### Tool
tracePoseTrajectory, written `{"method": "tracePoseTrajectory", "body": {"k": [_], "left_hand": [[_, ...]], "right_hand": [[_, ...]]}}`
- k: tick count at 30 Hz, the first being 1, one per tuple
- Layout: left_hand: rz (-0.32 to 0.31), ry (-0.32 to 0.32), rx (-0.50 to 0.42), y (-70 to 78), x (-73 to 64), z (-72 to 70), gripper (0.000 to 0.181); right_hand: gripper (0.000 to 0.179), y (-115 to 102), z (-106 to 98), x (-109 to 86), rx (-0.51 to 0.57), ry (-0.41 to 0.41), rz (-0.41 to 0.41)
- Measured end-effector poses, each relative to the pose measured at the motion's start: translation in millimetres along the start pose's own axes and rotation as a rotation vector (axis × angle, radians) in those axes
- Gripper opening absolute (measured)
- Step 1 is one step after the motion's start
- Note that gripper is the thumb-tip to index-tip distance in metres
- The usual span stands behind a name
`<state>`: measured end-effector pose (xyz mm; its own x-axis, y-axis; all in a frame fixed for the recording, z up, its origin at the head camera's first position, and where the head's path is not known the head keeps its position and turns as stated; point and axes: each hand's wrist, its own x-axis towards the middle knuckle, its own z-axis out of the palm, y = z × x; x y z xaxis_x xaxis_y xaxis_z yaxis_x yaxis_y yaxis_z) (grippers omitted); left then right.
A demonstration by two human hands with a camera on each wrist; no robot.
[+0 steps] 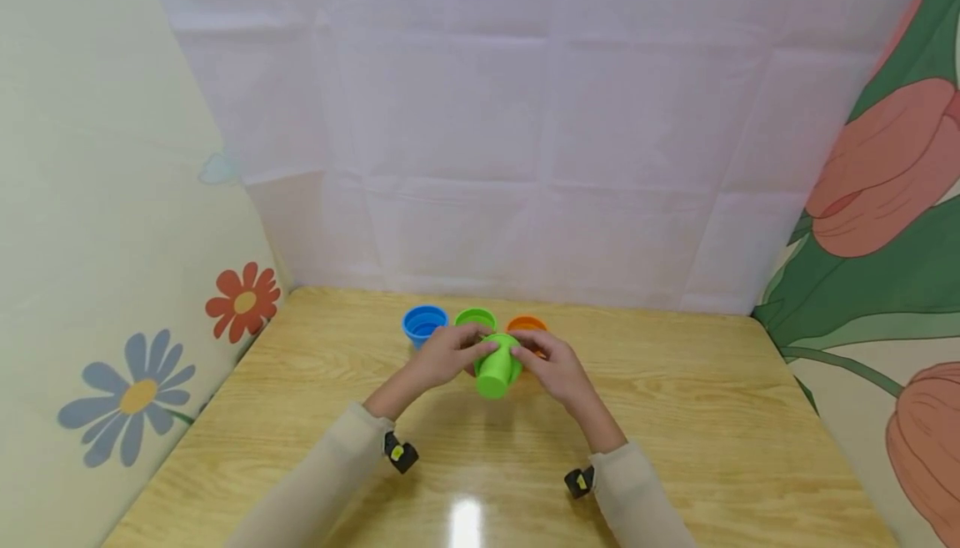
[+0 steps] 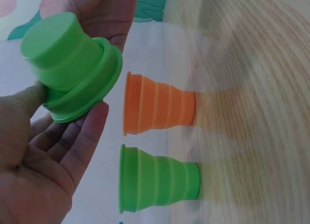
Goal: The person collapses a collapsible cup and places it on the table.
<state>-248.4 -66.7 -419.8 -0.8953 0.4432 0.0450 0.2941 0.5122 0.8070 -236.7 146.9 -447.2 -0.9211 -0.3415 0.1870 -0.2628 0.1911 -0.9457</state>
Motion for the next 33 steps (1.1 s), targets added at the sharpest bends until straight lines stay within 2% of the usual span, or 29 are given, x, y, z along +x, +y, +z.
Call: {"method": "tracePoseTrajectory", "body": {"k": [6,9,13,18,21,25,29,33], "left_hand": [[0.041,0.014,0.096,5.4,-0.3,0.6,0.037],[0.069,0.015,0.158,8.3,-1.2,0.8,0.031],[0.104,0.025,0.176,10.0,-1.9,1.4,0.028],[0.134,0.044,0.086,6.6,-2.5,-0.2,0.032],[0.137,0.018,0.02,3.6,-3.4,-2.4,0.033],[0.131,-0.014,-0.024,1.9,-4.9,-4.8,0.034],[0.127,-0.009,-0.059,2.7,-4.8,-5.5,0.035],[0.117,0.004,-0.093,5.1,-5.4,-5.2,0.031]], "right_hand": [[0.028,-0.4,1.2,-0.6,-0.031,0.04,-0.015],[0.023,-1.8,3.2,-2.0,-0.089,0.072,-0.033],[0.02,-2.3,5.5,-2.6,-0.136,0.118,-0.058],[0.025,-4.0,4.6,-4.0,-0.065,0.119,-0.05],[0.026,-12.0,3.1,-8.2,-0.034,0.084,-0.075],[0.028,-24.8,2.1,-14.4,0.014,0.036,-0.1],[0.03,-14.1,-0.4,-12.4,0.08,-0.001,-0.107],[0.034,-0.5,-3.8,-8.9,0.148,-0.077,-0.135]]}}
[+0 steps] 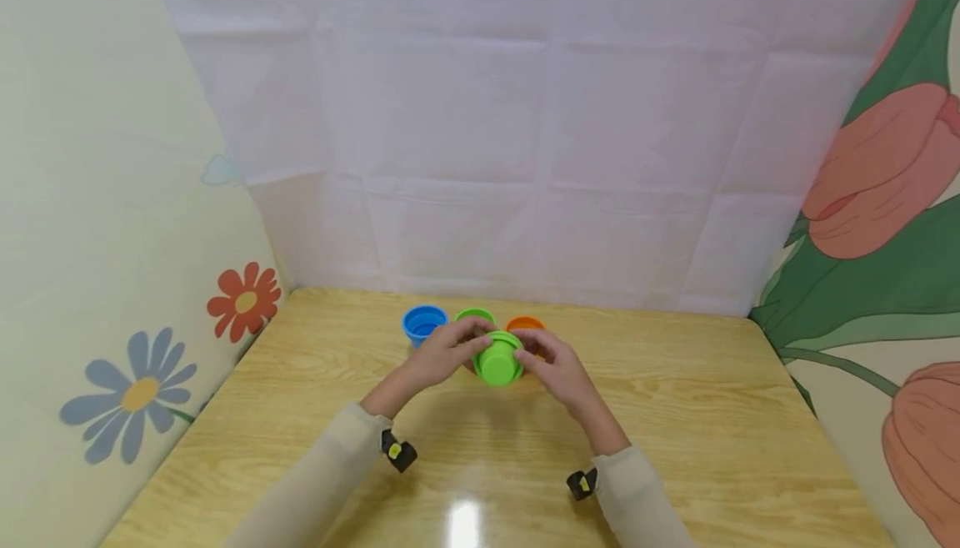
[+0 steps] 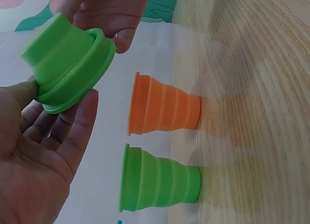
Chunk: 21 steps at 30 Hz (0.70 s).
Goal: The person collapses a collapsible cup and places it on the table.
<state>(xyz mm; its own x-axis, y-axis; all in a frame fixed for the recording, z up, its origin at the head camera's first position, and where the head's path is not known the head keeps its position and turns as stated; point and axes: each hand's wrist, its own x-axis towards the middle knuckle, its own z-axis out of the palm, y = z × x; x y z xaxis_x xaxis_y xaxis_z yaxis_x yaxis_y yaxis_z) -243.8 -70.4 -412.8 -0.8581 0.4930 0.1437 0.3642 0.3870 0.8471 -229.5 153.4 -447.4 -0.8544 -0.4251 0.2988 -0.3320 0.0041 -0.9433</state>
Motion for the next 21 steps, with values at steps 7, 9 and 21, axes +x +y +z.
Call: {"method": "tracePoseTrajectory", "body": {"k": [7,9,21], "left_hand": [[-0.013,-0.005,0.0,-5.6,1.9,2.9,0.026],[-0.012,-0.01,-0.016,-6.7,1.9,3.1,0.027],[-0.08,-0.126,-0.052,-5.9,-4.5,0.2,0.038]], "right_hand": [[0.036,1.0,-2.7,-0.7,0.05,-0.06,-0.007],[0.035,2.0,-4.4,-0.7,0.045,-0.06,-0.007],[0.034,5.4,-2.2,0.6,0.011,-0.037,0.019]]}}
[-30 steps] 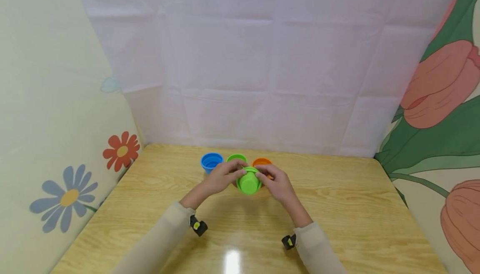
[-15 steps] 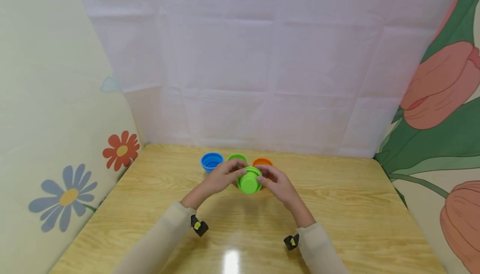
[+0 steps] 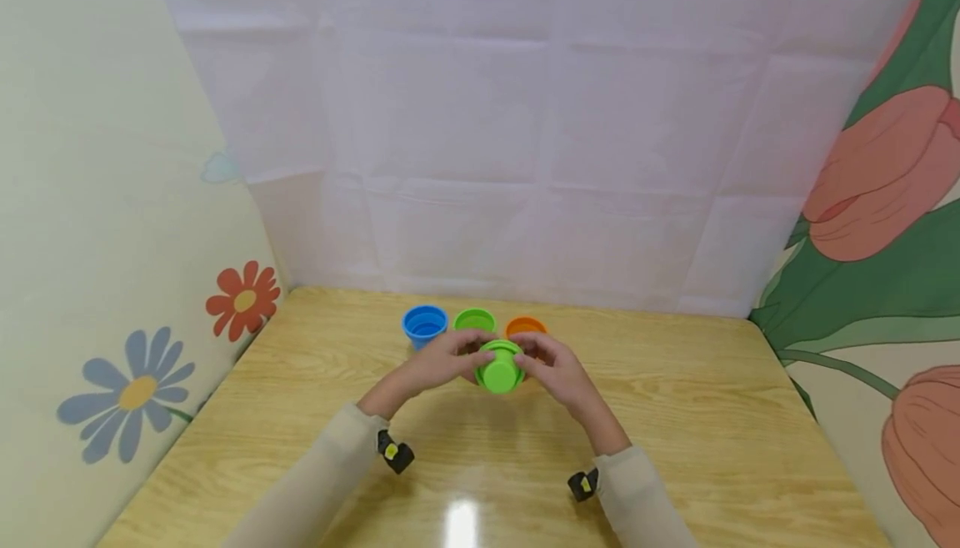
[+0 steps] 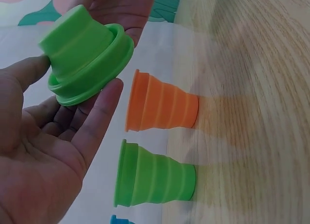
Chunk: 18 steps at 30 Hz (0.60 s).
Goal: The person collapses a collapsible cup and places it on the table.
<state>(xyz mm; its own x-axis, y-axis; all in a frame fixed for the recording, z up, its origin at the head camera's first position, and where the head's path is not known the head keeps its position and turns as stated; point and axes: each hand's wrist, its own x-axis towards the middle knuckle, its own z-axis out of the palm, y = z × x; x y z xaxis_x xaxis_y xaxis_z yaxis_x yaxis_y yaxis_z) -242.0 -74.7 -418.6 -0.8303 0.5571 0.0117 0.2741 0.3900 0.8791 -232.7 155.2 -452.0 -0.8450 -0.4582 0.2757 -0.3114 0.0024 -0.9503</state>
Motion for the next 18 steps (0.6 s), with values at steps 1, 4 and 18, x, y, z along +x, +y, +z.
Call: {"method": "tracePoseTrajectory", "body": {"k": [1,4,18], "left_hand": [[-0.002,-0.006,0.0,0.1,-0.5,0.0,0.038],[-0.008,-0.015,-0.007,0.4,-1.6,-0.4,0.039],[0.037,0.013,0.067,1.1,-2.4,0.6,0.036]], "right_hand": [[0.034,0.4,-0.1,0.1,-0.005,-0.003,0.0],[0.034,0.3,-0.1,0.1,-0.016,-0.017,0.006],[0.033,-6.1,4.1,-0.1,-0.114,-0.021,0.039]]}}
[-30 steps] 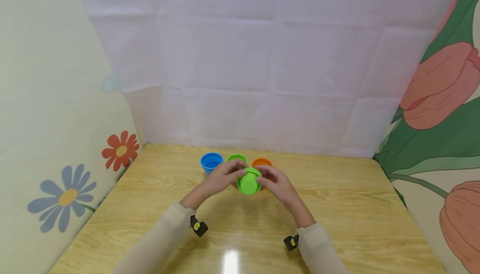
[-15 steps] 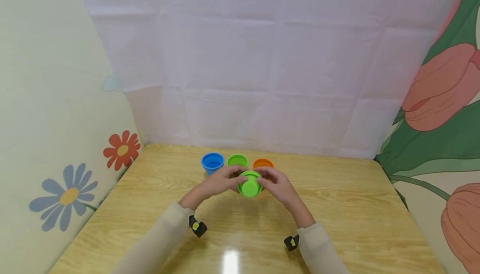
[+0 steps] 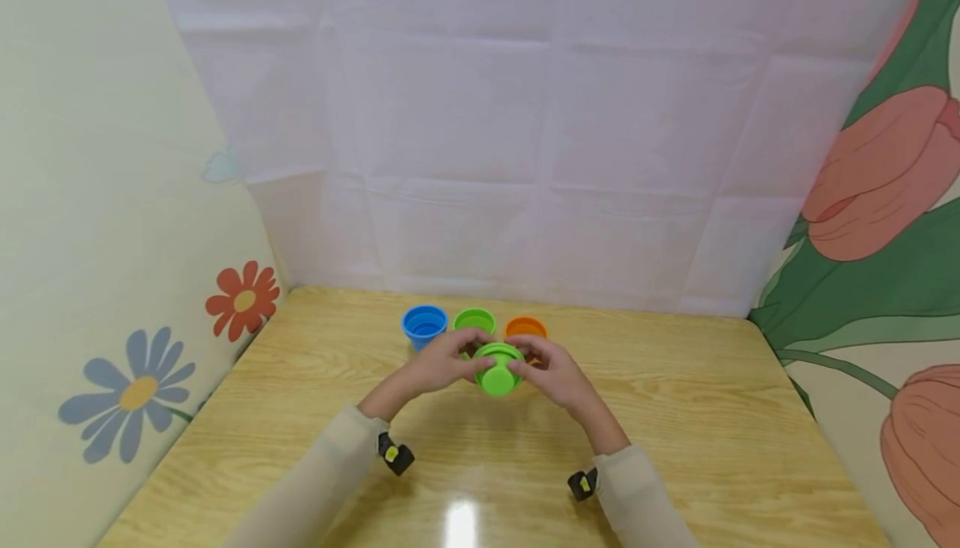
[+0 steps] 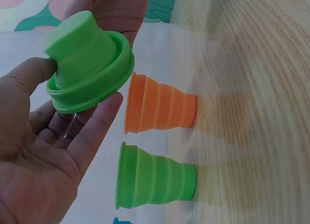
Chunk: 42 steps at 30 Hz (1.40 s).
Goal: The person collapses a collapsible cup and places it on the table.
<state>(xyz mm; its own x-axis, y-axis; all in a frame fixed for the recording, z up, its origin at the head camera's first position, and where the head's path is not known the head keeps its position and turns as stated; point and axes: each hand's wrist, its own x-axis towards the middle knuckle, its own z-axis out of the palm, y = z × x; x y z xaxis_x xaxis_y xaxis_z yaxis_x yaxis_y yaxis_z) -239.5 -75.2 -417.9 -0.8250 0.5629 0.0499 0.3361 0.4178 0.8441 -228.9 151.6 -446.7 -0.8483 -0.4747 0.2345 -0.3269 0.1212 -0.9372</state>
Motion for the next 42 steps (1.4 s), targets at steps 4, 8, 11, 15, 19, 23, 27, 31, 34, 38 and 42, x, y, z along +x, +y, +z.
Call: {"method": "tracePoseTrajectory", "body": {"k": [4,8,11,15,19,23,27,31,34,38,42], "left_hand": [[0.001,0.035,0.048,-0.3,-0.2,0.9,0.029],[-0.001,0.072,0.066,-0.1,0.2,2.3,0.023],[-0.001,0.094,0.063,0.1,0.5,3.4,0.02],[0.005,0.118,0.041,-0.1,0.4,4.9,0.02],[0.017,0.115,0.007,-0.9,-0.7,4.9,0.023],[0.035,0.088,-0.023,-3.4,-2.2,3.4,0.027],[0.067,0.069,-0.031,-6.1,-3.5,1.7,0.028],[0.087,0.085,-0.003,-5.0,-5.1,0.9,0.027],[0.095,0.104,0.007,-3.7,-6.3,1.5,0.026],[0.123,0.13,0.027,-3.2,-6.6,3.0,0.026],[0.144,0.156,0.039,-4.7,-5.8,3.4,0.026]], "right_hand": [[0.029,-14.1,4.5,-0.5,-0.045,-0.002,-0.012],[0.026,-24.4,8.5,-1.1,-0.105,0.011,-0.031],[0.024,-19.5,10.1,-0.2,-0.163,0.049,-0.05],[0.022,-2.9,11.4,2.4,-0.221,0.123,-0.085],[0.021,4.8,12.6,3.9,-0.281,0.181,-0.159],[0.02,5.0,13.4,4.4,-0.341,0.206,-0.226],[0.02,-10.3,17.4,1.2,-0.387,0.221,-0.232],[0.021,-32.4,22.8,-4.3,-0.371,0.22,-0.209],[0.023,-32.1,22.4,-4.8,-0.307,0.2,-0.17],[0.027,-29.3,18.1,-5.2,-0.172,0.144,-0.085],[0.032,-27.5,13.3,-5.8,-0.028,0.068,-0.035]]}}
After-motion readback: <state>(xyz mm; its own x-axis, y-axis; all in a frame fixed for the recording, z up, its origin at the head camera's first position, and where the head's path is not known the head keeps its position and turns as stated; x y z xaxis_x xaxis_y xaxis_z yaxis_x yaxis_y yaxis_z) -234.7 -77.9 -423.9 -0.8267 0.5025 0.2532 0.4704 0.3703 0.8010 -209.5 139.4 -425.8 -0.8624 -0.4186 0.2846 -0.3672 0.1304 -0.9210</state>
